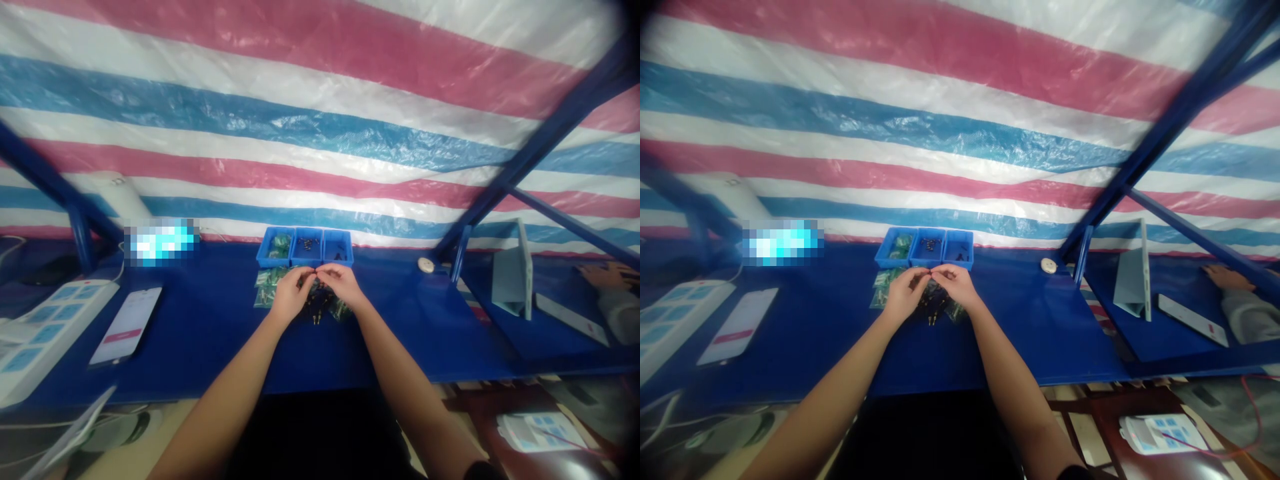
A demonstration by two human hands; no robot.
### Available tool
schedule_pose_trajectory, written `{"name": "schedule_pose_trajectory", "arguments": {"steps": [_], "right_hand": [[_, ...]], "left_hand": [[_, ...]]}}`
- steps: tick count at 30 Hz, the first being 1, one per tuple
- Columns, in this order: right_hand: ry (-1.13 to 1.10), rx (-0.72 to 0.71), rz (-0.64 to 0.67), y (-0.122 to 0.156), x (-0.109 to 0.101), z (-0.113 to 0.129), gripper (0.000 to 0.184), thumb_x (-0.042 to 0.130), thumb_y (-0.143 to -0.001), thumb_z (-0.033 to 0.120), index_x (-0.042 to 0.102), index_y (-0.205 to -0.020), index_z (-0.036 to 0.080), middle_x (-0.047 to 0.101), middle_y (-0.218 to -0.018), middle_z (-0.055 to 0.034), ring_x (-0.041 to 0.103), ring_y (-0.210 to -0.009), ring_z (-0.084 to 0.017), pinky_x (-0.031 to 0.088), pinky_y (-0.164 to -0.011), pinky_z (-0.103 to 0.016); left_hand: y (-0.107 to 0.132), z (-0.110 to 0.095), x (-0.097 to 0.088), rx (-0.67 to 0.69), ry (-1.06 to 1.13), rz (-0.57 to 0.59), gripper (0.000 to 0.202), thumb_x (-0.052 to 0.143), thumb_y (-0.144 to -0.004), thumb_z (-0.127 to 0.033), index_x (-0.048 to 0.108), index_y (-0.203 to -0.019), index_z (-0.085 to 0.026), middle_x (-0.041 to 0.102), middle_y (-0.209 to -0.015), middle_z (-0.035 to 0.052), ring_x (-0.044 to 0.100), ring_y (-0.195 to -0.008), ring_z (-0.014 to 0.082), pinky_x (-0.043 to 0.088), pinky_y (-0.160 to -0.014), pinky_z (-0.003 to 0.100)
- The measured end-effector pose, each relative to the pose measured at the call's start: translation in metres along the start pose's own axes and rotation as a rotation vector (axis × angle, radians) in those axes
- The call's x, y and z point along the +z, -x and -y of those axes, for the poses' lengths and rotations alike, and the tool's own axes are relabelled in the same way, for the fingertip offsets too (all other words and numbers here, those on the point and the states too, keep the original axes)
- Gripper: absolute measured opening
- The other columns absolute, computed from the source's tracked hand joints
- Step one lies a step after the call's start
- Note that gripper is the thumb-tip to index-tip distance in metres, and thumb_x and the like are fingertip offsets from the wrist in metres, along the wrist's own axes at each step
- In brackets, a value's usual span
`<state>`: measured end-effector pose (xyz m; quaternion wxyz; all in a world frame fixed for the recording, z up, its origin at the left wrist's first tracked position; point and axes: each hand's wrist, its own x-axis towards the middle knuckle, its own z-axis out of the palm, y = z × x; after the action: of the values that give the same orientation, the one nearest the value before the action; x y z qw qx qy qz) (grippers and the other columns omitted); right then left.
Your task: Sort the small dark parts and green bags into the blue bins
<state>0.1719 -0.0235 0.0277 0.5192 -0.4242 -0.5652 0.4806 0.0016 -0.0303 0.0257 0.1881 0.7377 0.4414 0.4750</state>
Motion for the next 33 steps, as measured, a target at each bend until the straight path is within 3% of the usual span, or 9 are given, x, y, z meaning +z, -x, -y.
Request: {"name": "schedule_pose_trajectory", "arguments": {"steps": [11, 19, 33], "right_hand": [[-0.030, -0.032, 0.009, 0.0016, 0.0014, 0.0028, 0.031, 0.076, -0.070, 0.043, 0.071, -0.090, 0.020, 0.069, -0.075, -0.0018, 0.063, -0.066, -0.015, 0.053, -0.065, -0.028], [-0.027, -0.036, -0.034, -0.0010, -0.0001, -0.0006, 0.027, 0.076, -0.070, 0.041, 0.071, -0.086, 0.020, 0.069, -0.074, -0.0023, 0.062, -0.063, -0.015, 0.052, -0.061, -0.028], [-0.037, -0.029, 0.011, 0.0010, 0.0004, -0.0014, 0.031, 0.077, -0.070, 0.041, 0.073, -0.092, 0.020, 0.069, -0.075, -0.0018, 0.063, -0.067, -0.015, 0.053, -0.067, -0.029]], "left_hand": [[0.0000, -0.0012, -0.0023, -0.002, -0.029, 0.045, 0.023, 0.048, -0.095, -0.037, 0.065, -0.094, -0.020, 0.068, -0.089, 0.0032, 0.062, -0.076, 0.0152, 0.048, -0.070, 0.027], [0.0005, -0.0007, -0.0010, -0.011, 0.009, 0.007, 0.022, 0.050, -0.094, -0.037, 0.063, -0.099, -0.021, 0.069, -0.094, 0.0033, 0.063, -0.076, 0.0148, 0.049, -0.069, 0.027], [0.0018, 0.0016, -0.0024, -0.085, 0.001, 0.058, 0.020, 0.046, -0.095, -0.036, 0.058, -0.096, -0.021, 0.064, -0.077, -0.0001, 0.058, -0.063, 0.0134, 0.044, -0.062, 0.026]]}}
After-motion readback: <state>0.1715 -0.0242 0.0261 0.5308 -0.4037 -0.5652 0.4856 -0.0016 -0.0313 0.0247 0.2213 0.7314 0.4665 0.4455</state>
